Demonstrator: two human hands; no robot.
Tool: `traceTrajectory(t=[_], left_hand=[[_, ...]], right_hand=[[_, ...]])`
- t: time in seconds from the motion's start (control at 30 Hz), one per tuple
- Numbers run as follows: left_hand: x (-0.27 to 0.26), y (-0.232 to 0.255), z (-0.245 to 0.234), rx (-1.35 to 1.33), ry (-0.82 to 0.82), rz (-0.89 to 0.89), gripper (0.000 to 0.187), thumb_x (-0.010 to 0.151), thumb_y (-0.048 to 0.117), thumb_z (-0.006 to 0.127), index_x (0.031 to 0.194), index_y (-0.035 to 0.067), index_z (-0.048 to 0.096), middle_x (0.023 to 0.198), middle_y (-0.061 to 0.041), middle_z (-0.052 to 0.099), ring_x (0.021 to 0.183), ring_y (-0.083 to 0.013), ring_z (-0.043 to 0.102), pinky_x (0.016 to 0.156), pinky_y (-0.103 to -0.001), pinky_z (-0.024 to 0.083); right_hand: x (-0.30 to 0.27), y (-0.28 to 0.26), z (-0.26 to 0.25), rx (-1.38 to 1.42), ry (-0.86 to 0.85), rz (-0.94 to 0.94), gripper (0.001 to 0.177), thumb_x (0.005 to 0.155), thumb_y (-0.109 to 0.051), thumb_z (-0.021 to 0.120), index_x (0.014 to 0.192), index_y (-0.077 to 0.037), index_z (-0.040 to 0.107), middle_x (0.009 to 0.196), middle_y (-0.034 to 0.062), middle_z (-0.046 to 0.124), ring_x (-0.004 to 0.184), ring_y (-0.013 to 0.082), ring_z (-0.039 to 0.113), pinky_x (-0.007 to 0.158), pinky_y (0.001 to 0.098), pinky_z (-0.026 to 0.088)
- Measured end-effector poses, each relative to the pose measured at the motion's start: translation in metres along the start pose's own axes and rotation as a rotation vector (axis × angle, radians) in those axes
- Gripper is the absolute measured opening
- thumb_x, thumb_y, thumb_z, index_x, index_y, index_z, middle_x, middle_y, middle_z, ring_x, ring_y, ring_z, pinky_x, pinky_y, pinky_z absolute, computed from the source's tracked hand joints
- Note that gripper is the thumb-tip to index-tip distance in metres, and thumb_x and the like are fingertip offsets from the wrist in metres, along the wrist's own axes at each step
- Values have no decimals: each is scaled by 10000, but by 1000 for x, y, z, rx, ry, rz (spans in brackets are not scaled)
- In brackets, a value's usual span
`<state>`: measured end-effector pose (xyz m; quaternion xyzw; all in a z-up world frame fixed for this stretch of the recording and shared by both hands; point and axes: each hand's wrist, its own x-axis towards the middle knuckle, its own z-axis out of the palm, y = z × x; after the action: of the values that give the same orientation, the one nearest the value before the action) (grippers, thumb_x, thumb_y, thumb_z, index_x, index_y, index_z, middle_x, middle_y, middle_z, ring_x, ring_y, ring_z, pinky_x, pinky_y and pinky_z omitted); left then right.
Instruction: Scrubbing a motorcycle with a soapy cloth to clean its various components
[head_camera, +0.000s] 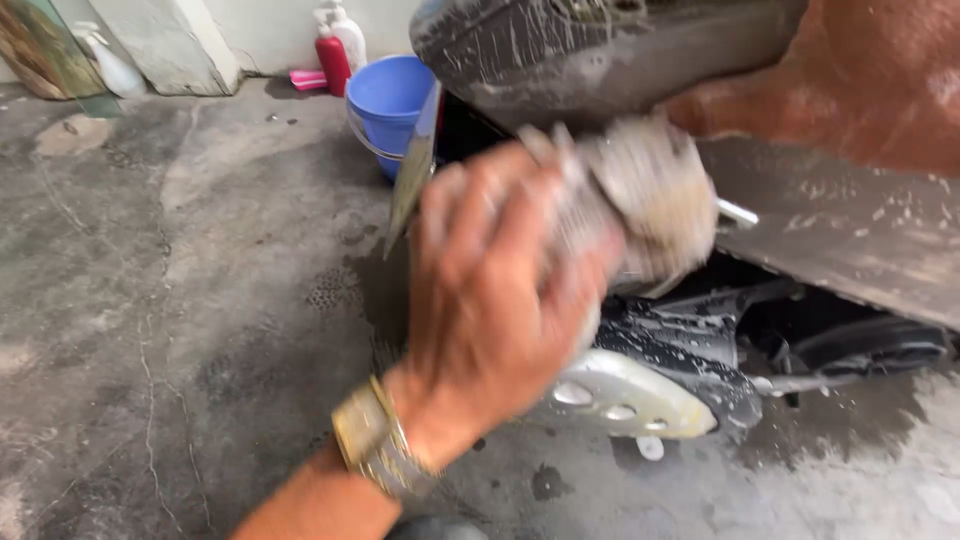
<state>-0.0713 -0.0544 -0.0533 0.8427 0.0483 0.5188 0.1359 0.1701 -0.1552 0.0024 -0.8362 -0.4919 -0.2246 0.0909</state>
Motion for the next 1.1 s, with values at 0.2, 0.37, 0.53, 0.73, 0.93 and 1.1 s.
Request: traceTrajectory(t=[0.2, 0.37, 0.53, 0.73, 0.93, 1.1], left_hand=[[-92, 6, 33, 215, -169, 31, 430, 801, 359, 621, 1180, 181, 521, 1114, -53, 531, 966, -345, 485, 668, -455, 432], [-119, -7, 53, 180, -202, -181, 368, 845, 298, 453, 1152, 107, 520, 1163, -142, 502, 1048, -382, 435, 831, -494, 389], [-129, 4, 75, 26, -444, 67, 456, 791, 66, 570, 1214, 62, 399, 1183, -129, 419, 1192, -463, 398, 921, -585, 426], [-110, 4, 58, -266, -582, -223, 656, 700, 130, 471, 1326, 34, 297, 1381, -102, 400, 1345, -362, 223, 1099, -564, 108], [-102, -24, 43, -652, -351, -375, 490, 965, 83, 372, 1402, 79, 152, 1492, -146, 285, 1417, -291, 394, 1168, -411, 434], [-119, -30, 52, 37, -470, -506, 325, 827, 438, 428, 970, 190, 581, 921, -120, 573, 870, -365, 496, 711, -473, 359]], right_hand=[[-102, -96, -33, 34, 403, -502, 411, 1048, -131, 690, 1354, 97, 540, 1338, 304, 575, 1224, 471, 540, 1003, 563, 450], [-154, -117, 10, 514, -278, -224, 834, 692, -66, 633, 1353, 11, 129, 1383, 252, 209, 1277, 359, 231, 1014, 423, 242], [-176, -123, 35, 532, -486, -178, 1145, 563, -109, 721, 1392, 12, -60, 1442, 282, 82, 1322, 411, 107, 980, 526, 159], [-186, -133, 69, 671, -304, -64, 1081, 631, -66, 685, 1371, 3, -100, 1468, 267, -65, 1391, 371, -53, 1121, 503, 10], [-188, -150, 97, 251, 241, 34, 513, 880, -478, 477, 1196, -78, 536, 1201, 173, 462, 1051, 371, 463, 885, 487, 391], [-219, -139, 128, 248, 523, 469, 338, 941, -300, 458, 1066, 4, 537, 1068, 160, 522, 955, 291, 460, 813, 401, 304]])
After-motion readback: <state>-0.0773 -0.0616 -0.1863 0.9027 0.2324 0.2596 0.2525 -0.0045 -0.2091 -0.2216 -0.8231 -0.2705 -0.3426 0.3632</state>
